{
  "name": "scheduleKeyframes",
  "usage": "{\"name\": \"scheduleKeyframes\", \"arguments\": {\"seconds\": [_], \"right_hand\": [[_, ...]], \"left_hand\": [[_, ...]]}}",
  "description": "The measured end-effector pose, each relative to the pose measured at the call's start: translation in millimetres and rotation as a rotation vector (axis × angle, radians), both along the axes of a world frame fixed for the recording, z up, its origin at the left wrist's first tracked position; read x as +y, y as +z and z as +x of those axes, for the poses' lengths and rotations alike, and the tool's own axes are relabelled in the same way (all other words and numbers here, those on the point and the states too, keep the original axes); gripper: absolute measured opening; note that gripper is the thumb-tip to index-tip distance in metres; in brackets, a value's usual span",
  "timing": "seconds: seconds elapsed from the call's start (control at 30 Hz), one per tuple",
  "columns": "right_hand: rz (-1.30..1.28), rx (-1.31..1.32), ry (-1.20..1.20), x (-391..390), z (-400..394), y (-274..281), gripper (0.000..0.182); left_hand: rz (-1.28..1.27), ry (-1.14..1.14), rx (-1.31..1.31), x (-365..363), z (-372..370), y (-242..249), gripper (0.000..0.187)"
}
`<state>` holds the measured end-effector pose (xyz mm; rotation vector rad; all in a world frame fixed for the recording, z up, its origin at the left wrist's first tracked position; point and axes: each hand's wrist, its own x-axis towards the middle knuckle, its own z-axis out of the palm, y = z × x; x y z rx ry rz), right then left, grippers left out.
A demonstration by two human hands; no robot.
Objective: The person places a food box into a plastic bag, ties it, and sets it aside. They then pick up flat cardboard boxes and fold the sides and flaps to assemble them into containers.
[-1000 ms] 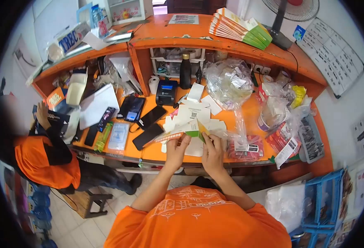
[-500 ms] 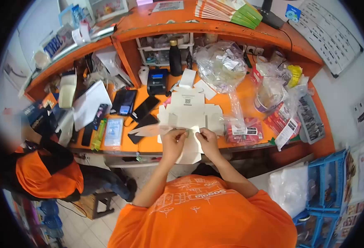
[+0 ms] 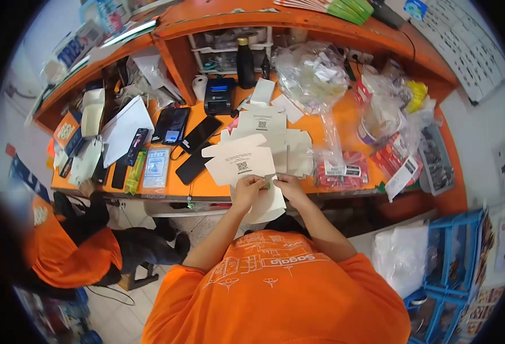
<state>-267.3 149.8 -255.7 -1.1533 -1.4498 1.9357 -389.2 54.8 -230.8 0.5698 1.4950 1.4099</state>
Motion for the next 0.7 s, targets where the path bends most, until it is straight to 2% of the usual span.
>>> {"name": "scheduleKeyframes", "arguments": {"seconds": [0.07,0.1,0.27,0.47,0.57,0.6,0.7], "right_hand": [[-0.078,-0.065,0.130,1.4,3.6,8.7,0.017],[-0.152,0.004,0.150,2.6,3.0,8.2,0.015],[-0.231,0.071,0.089,-2.1,0.1,12.7,0.017],[-0.260,-0.004,0.105,-7.0,2.6,8.4,0.017],[-0.345,0.095,0.115,-6.3,1.1,15.8,0.019],[-0.335,0.096,0.129,-5.4,0.0,14.7,0.019],[-0.254,0.044,0.043,-5.2,-4.8,5.4,0.021]], "left_hand": [[-0.046,0.077,-0.059,-1.5,4.5,6.6,0.012],[-0.055,0.054,-0.053,-2.0,6.2,5.8,0.012],[-0.004,0.028,-0.017,-1.3,3.4,-3.0,0.014],[-0.009,-0.015,0.115,-2.9,2.5,-12.8,0.014],[-0.001,-0.004,0.212,-3.5,5.2,-13.2,0.011],[0.006,-0.010,0.269,-0.9,3.1,-11.5,0.010],[0.010,-0.017,0.223,0.6,2.2,-7.7,0.011]]}}
